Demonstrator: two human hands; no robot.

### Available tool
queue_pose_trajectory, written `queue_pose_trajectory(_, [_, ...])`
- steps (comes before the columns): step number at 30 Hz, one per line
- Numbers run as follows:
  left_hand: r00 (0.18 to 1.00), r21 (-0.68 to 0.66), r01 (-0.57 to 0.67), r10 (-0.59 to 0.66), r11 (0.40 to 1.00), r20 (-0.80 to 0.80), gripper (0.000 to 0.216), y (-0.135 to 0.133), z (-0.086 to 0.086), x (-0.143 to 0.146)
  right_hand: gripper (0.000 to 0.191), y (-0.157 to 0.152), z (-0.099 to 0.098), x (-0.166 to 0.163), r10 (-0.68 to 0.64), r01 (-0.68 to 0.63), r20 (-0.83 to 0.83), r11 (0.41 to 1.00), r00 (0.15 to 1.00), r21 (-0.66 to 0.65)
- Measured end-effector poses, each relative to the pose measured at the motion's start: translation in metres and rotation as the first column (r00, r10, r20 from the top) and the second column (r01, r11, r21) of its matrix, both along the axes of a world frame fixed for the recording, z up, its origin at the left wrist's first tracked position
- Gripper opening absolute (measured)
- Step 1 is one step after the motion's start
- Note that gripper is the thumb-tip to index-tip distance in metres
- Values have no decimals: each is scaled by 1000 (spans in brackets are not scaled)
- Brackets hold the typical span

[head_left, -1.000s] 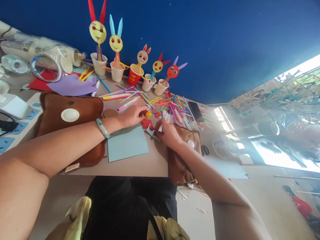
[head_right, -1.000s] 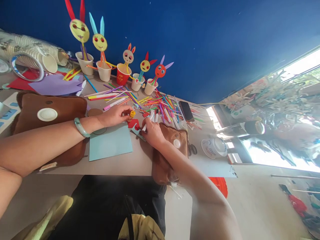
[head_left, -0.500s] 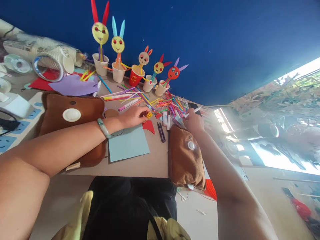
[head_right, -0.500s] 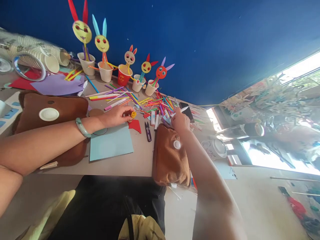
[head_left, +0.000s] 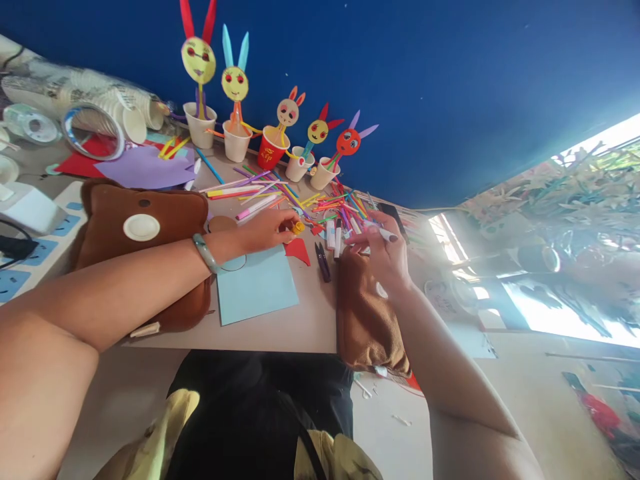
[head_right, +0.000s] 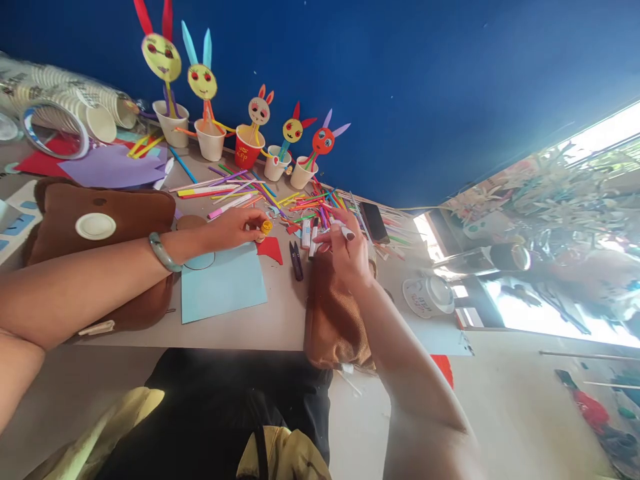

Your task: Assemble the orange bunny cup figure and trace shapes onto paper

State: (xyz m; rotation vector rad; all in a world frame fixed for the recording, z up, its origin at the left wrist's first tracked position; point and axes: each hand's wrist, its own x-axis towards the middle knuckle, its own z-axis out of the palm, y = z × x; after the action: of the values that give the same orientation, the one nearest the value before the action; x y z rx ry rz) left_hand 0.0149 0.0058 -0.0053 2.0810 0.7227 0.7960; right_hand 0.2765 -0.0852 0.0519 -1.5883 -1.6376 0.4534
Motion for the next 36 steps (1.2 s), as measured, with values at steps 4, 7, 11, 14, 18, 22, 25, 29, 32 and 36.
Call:
queue_pose_trajectory(4, [999,0,-18,18,1000,-30,22,1,1,0,54,-17,0,-25,55,-58,-42,996,998,-62])
queue_pose_trajectory(7, [1000,2,-19,19,1000,-21,22,1,1,0,49,-18,-8,-32,67,-67,-8,997,998,-26])
queue_pose_trajectory(11, [1000,18,-5,5,1000,-5,22,1,1,-1,47,-12,-27,-43,93,-102,-106,991,990,-91])
queue_pose_trajectory(14, [1000,18,14,-14,1000,17,22,3,-2,-1,47,-5,-41,-53,138,-159,-166,979,976,-124])
queue_pose_trajectory(18, [999,20,7,-7,1000,41,23,5,-5,0,48,6,-57,-62,187,-210,-167,969,968,-133])
queue_pose_trajectory(22, [999,23,-23,22,999,28,21,4,-5,1,48,12,-65,-60,165,-194,-168,964,972,-180])
queue_pose_trajectory(25, [1000,13,-20,20,1000,24,21,3,-4,1,46,12,-66,-58,167,-192,-147,965,975,-178])
queue_pose_trajectory(29, [1000,-3,-8,8,1000,30,21,2,-3,1,42,9,-63,-60,169,-186,-122,972,978,-145])
queue_pose_trajectory(32, [999,-17,5,-5,1000,35,23,2,-3,0,39,8,-61,-62,166,-181,-106,973,980,-141])
queue_pose_trajectory(36, [1000,-20,15,-14,1000,23,23,2,-2,0,38,-1,-59,-64,148,-161,-117,981,982,-111])
